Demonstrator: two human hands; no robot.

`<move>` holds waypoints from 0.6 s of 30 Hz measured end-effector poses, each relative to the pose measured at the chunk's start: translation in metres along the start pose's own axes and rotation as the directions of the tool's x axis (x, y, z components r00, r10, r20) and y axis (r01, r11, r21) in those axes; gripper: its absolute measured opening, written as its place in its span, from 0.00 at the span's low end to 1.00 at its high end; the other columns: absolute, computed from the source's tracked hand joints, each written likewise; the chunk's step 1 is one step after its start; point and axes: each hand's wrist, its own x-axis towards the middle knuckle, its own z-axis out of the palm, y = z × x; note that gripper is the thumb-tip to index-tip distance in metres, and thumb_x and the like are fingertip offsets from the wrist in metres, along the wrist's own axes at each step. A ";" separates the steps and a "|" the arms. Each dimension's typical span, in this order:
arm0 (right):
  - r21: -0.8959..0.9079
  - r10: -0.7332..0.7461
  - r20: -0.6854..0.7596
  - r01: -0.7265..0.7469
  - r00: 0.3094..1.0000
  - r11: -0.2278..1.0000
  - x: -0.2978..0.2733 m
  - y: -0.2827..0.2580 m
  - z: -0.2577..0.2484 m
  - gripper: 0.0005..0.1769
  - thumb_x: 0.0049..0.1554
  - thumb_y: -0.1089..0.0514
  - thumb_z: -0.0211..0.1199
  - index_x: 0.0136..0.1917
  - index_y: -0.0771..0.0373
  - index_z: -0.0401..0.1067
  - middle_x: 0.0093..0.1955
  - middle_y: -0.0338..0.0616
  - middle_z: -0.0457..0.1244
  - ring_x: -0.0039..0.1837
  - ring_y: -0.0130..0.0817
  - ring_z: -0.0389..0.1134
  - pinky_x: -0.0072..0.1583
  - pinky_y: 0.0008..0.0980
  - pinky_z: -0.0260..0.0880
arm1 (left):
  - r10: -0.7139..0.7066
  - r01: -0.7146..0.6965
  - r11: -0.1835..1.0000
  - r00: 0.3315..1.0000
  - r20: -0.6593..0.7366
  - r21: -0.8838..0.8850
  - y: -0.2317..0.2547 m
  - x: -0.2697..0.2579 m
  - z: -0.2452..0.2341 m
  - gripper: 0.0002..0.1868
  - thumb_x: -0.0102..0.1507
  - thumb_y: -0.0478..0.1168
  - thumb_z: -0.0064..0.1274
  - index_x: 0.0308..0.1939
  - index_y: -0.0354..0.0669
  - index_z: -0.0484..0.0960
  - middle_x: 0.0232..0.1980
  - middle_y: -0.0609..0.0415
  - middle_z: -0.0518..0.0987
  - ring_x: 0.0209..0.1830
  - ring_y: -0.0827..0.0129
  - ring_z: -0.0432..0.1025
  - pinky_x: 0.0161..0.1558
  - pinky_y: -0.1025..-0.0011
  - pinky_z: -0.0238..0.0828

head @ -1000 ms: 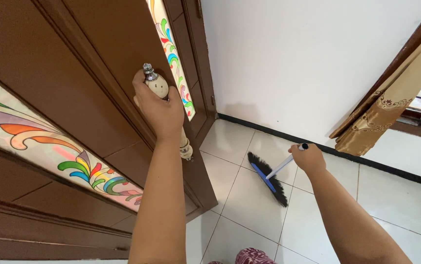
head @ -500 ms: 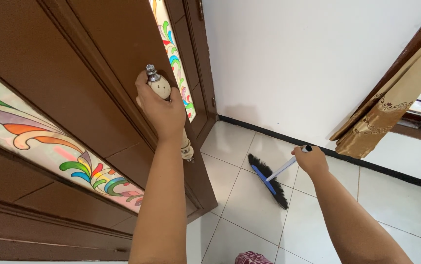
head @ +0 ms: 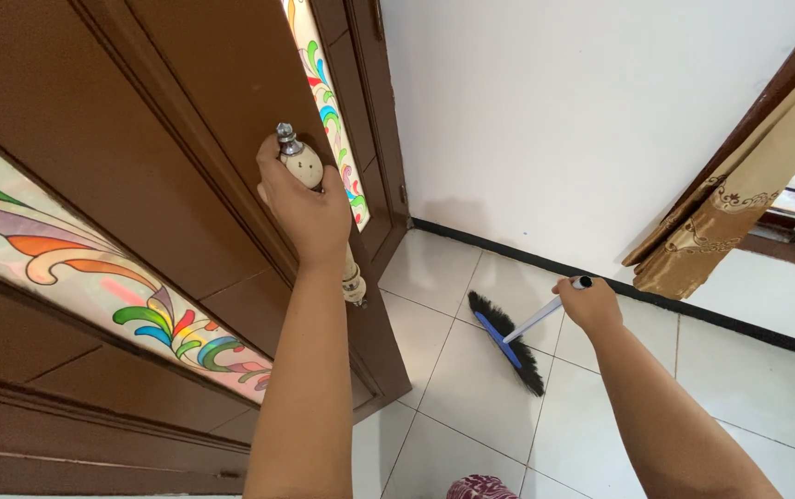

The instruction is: Sweeping the floor and pushing debris out the main door.

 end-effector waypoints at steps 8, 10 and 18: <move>0.041 -0.021 -0.007 0.022 1.000 0.999 -0.001 0.001 0.003 0.20 0.59 0.43 0.54 0.46 0.53 0.84 0.45 0.47 0.72 0.52 0.44 0.72 0.57 0.43 0.69 | 0.002 -0.002 1.000 1.000 -0.001 0.010 0.002 -0.001 -0.001 0.31 0.59 0.28 0.55 0.66 0.39 0.66 0.57 0.48 0.75 0.56 0.55 0.66 0.62 0.57 0.60; 0.043 -0.039 -0.011 0.040 0.999 0.998 -0.001 0.003 0.003 0.21 0.59 0.43 0.54 0.46 0.54 0.84 0.45 0.48 0.72 0.52 0.44 0.71 0.57 0.43 0.69 | 0.015 -0.015 1.000 1.000 -0.002 0.006 -0.001 0.000 -0.001 0.31 0.59 0.28 0.55 0.66 0.39 0.67 0.57 0.48 0.75 0.56 0.55 0.67 0.63 0.56 0.60; 0.044 -0.026 0.000 0.026 1.000 0.999 -0.003 0.002 0.002 0.22 0.60 0.42 0.54 0.47 0.54 0.84 0.46 0.49 0.72 0.53 0.46 0.71 0.58 0.43 0.69 | -0.048 0.048 0.999 0.999 0.025 0.007 0.001 0.000 -0.002 0.30 0.60 0.29 0.55 0.66 0.39 0.67 0.56 0.49 0.75 0.55 0.56 0.67 0.63 0.58 0.60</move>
